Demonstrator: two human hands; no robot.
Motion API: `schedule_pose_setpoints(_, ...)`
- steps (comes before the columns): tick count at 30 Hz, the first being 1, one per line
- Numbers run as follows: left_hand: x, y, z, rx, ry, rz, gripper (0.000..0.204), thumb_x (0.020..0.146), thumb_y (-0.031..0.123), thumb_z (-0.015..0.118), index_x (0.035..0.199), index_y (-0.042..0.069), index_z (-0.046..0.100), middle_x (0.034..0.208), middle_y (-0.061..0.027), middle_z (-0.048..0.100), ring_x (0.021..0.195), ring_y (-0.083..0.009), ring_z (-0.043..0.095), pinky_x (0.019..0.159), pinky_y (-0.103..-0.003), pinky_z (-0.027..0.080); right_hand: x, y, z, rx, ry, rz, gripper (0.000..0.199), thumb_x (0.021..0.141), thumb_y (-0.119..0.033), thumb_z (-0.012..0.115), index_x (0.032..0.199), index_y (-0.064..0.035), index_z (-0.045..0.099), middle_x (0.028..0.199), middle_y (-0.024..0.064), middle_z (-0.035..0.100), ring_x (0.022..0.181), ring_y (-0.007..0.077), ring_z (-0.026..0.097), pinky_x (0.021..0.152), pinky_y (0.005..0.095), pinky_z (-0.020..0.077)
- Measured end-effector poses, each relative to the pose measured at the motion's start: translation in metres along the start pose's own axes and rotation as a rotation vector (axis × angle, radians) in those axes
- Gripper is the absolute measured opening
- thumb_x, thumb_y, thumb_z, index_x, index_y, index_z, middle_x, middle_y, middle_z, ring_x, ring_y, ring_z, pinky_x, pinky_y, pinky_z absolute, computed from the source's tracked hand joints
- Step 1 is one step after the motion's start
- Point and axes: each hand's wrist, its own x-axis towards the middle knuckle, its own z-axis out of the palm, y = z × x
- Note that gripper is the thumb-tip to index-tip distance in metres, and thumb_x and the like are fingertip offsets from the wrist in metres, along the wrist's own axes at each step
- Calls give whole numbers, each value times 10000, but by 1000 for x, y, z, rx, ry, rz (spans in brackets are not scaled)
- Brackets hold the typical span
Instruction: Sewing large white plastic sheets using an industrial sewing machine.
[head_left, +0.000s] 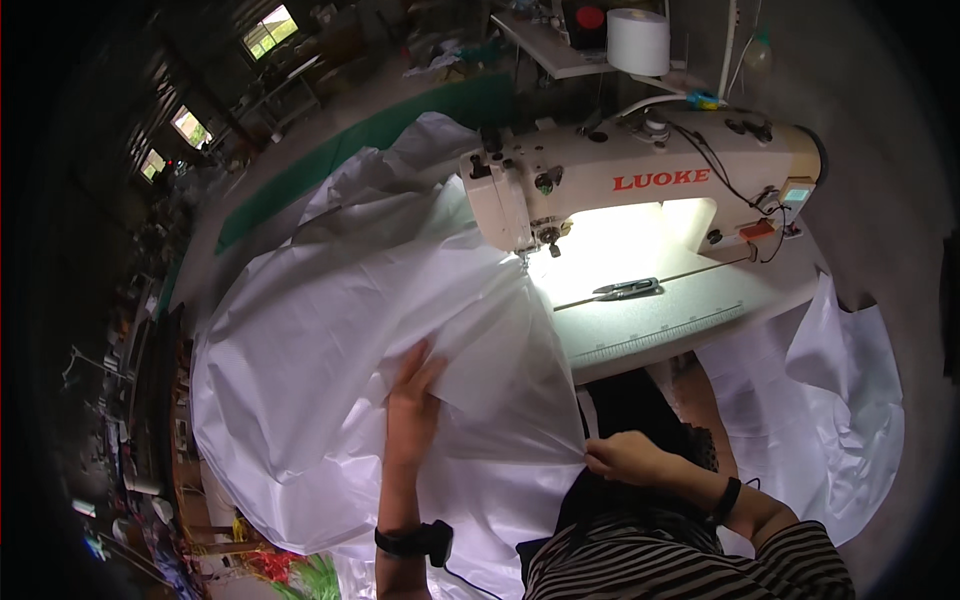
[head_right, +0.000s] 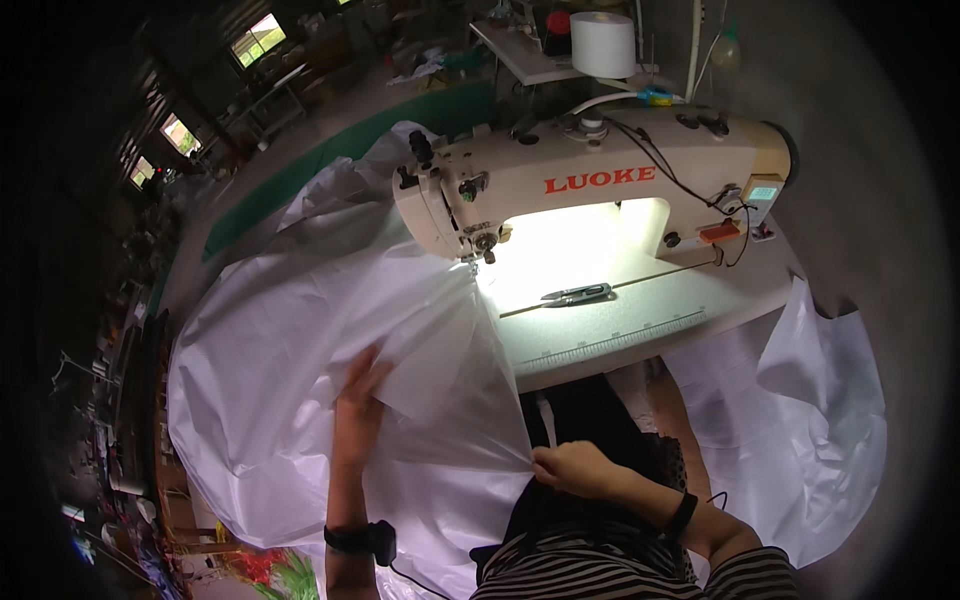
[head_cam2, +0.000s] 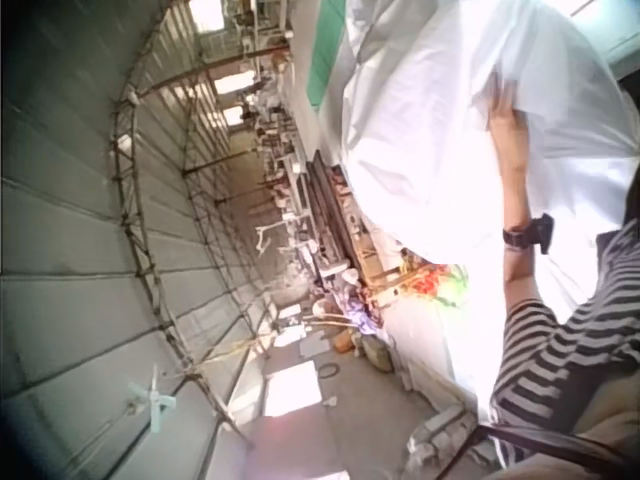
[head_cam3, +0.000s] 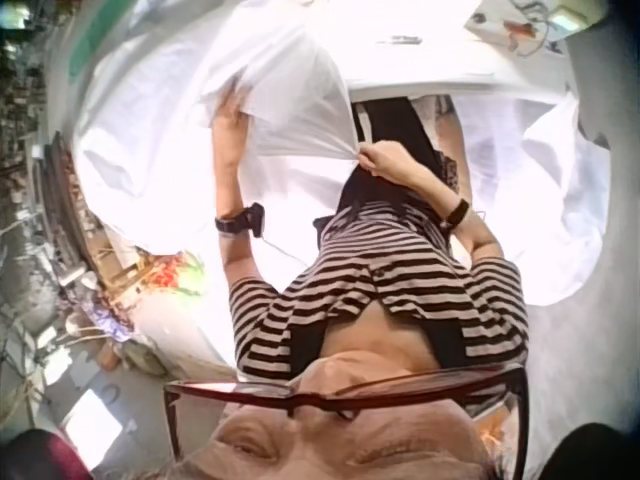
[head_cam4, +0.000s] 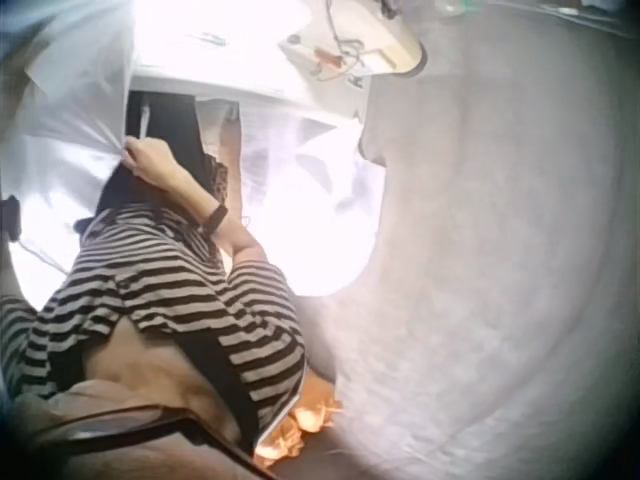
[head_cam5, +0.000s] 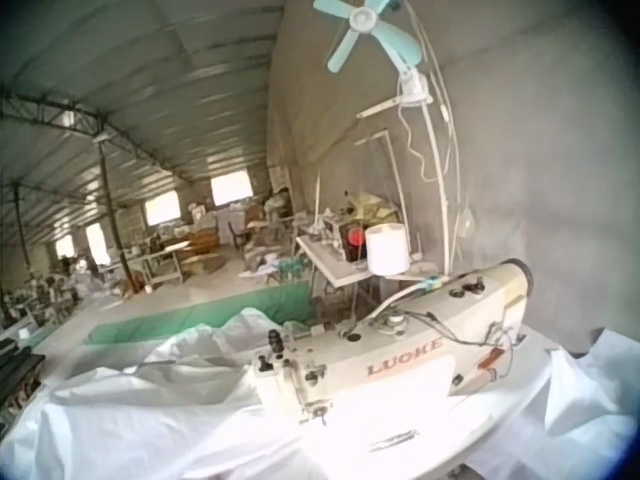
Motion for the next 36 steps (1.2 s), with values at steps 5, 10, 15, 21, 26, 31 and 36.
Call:
schedule_pose_setpoints(5, -3, 39, 8, 707, 87, 319, 489, 641, -45, 686, 1119, 57, 658, 1391, -118, 518, 1283, -352, 489, 1077, -445, 398, 7, -32, -45, 604, 483, -126, 178, 955, -108, 580, 1098, -6, 613, 918, 106, 678, 750, 197, 703, 624, 297, 558)
schedule_pose_setpoints(10, -40, 54, 32, 636, 224, 163, 727, 618, 2, 733, 1309, 75, 516, 1453, -159, 438, 1291, -376, 464, 1103, -518, 351, 47, -53, -43, 1444, 69, -63, 511, 997, -237, 564, 1427, -47, 363, 1301, 118, 543, 1025, 204, 661, 703, 330, 594)
schedule_pose_setpoints(15, -94, 7, 5, 880, 77, 78, 799, 650, -36, 660, 1407, 67, 426, 1463, -200, 421, 1334, -402, 421, 1147, -519, 303, 84, -48, -17, 1659, 155, -146, 304, 991, -299, 580, 1176, -61, 533, 944, 22, 561, 760, 107, 577, 669, 283, 511)
schedule_pose_setpoints(21, -107, 17, -70, 917, 36, -39, 759, 678, -38, 661, 1400, 76, 456, 1463, -154, 445, 1335, -352, 442, 1129, -451, 345, 47, -30, -18, 1596, 47, -115, 254, 1008, -304, 557, 916, -72, 598, 753, -29, 515, 613, 57, 435, 632, 256, 438)
schedule_pose_setpoints(26, -89, 84, -70, 873, -218, -133, 617, 751, 15, 711, 1332, 57, 508, 1406, -140, 505, 1228, -335, 534, 1003, -444, 456, 12, -38, -2, 1342, 18, -199, 277, 1033, -259, 509, 1000, -16, 638, 898, 41, 672, 645, 79, 563, 628, 225, 483)
schedule_pose_setpoints(31, -39, 119, 57, 175, -151, -56, 417, 830, 136, 718, 1216, 31, 597, 1148, -141, 642, 927, -259, 680, 774, -357, 561, 2, -54, -13, 1075, 50, -151, 223, 1018, -204, 525, 1031, -17, 645, 880, 58, 706, 598, 109, 616, 603, 246, 521)
schedule_pose_setpoints(36, -49, 84, 100, 284, -160, -163, 370, 842, 170, 715, 1179, 46, 628, 1058, -131, 666, 866, -244, 680, 725, -347, 550, -6, -62, -1, 502, 278, -349, 192, 920, -188, 645, 1086, -91, 640, 856, 100, 687, 678, 242, 688, 594, 341, 539)
